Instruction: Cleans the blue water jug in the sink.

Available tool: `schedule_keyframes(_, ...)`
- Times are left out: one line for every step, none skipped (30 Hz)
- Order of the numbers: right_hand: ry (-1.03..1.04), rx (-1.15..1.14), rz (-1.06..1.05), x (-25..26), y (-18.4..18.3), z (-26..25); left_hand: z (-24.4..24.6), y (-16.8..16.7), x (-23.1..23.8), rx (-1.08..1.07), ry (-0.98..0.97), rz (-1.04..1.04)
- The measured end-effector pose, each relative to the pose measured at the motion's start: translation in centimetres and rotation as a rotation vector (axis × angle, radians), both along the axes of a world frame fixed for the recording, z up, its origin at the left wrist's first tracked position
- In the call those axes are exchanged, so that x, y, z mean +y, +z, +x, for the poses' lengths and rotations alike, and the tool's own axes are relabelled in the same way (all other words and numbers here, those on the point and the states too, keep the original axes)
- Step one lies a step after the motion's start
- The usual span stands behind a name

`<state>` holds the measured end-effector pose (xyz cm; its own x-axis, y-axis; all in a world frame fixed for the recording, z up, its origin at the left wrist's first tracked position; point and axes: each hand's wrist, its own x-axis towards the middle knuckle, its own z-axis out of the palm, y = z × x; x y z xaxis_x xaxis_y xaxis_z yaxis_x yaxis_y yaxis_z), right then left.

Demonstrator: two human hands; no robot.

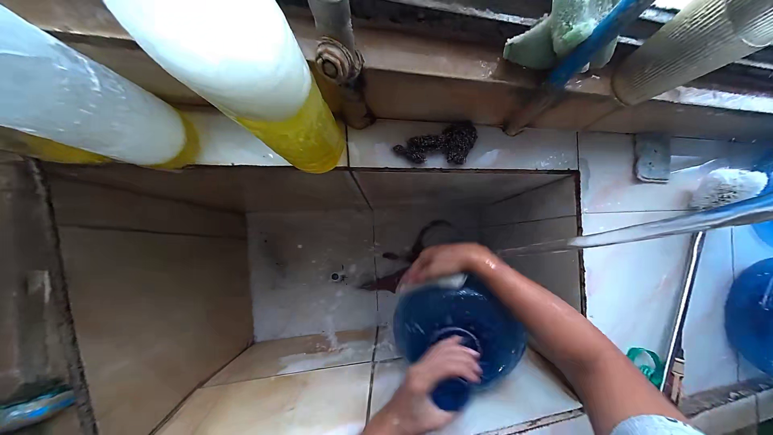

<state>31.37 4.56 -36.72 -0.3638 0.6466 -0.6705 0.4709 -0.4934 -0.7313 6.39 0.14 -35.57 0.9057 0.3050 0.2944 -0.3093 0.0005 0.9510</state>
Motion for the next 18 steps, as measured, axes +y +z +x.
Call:
schedule_keyframes(-0.195,-0.007,-0.034,-1.6,-2.4,2.2,-2.4,0.0,1.9,0.071,0.120,-0.008)
schedule_keyframes(-0.348,-0.047,-0.050,-3.6,-4.6,3.5,-4.8,0.0,3.5,0.165,0.227,0.026)
schedule_keyframes(-0.471,-0.097,-0.051,-5.4,-6.5,3.9,-7.0,0.1,5.1,0.274,0.307,0.089)
schedule_keyframes(-0.578,-0.132,0.014,-6.6,-7.5,3.1,-9.0,0.5,6.5,0.421,0.353,0.181)
schedule_keyframes(-0.659,-0.175,0.086,-6.8,-6.9,0.9,-10.6,1.1,7.8,0.601,0.364,0.309)
schedule_keyframes(-0.742,-0.234,0.178,-6.2,-5.0,-2.2,-11.3,1.5,9.1,0.798,0.327,0.451)
schedule_keyframes(-0.775,-0.301,0.299,-5.9,-3.5,-5.3,-11.6,1.7,10.4,0.988,0.242,0.542)
schedule_keyframes(-0.787,-0.365,0.408,-5.9,-2.9,-7.9,-11.5,1.5,11.5,1.156,0.139,0.579)
schedule_keyframes(-0.784,-0.450,0.472,-6.3,-3.6,-8.8,-11.1,1.0,12.2,1.288,0.046,0.638)
schedule_keyframes(-0.768,-0.557,0.467,-6.7,-5.1,-7.8,-10.6,0.3,12.6,1.376,-0.033,0.724)
schedule_keyframes(-0.743,-0.665,0.417,-6.9,-6.8,-5.5,-10.5,-0.8,12.8,1.397,-0.063,0.818)
schedule_keyframes(-0.716,-0.746,0.323,-6.7,-8.0,-3.3,-10.8,-2.0,12.9,1.400,-0.077,0.906)
schedule_keyframes(-0.719,-0.773,0.243,-5.8,-8.1,-2.0,-10.6,-3.0,13.2,1.426,-0.104,0.957)
schedule_keyframes(-0.746,-0.757,0.215,-4.5,-7.4,-2.3,-10.2,-3.6,13.7,1.481,-0.158,0.929)
schedule_keyframes(-0.756,-0.727,0.270,-3.4,-6.7,-4.6,-9.8,-4.1,14.0,1.556,-0.237,0.827)
schedule_keyframes(-0.731,-0.650,0.382,-2.8,-6.1,-8.2,-9.5,-4.5,14.2,1.618,-0.295,0.670)
schedule_keyframes(-0.686,-0.541,0.508,-2.6,-5.1,-12.1,-9.6,-5.1,14.3,1.643,-0.304,0.492)
schedule_keyframes(-0.653,-0.459,0.648,-2.8,-4.5,-14.8,-10.0,-5.8,14.2,1.646,-0.290,0.317)
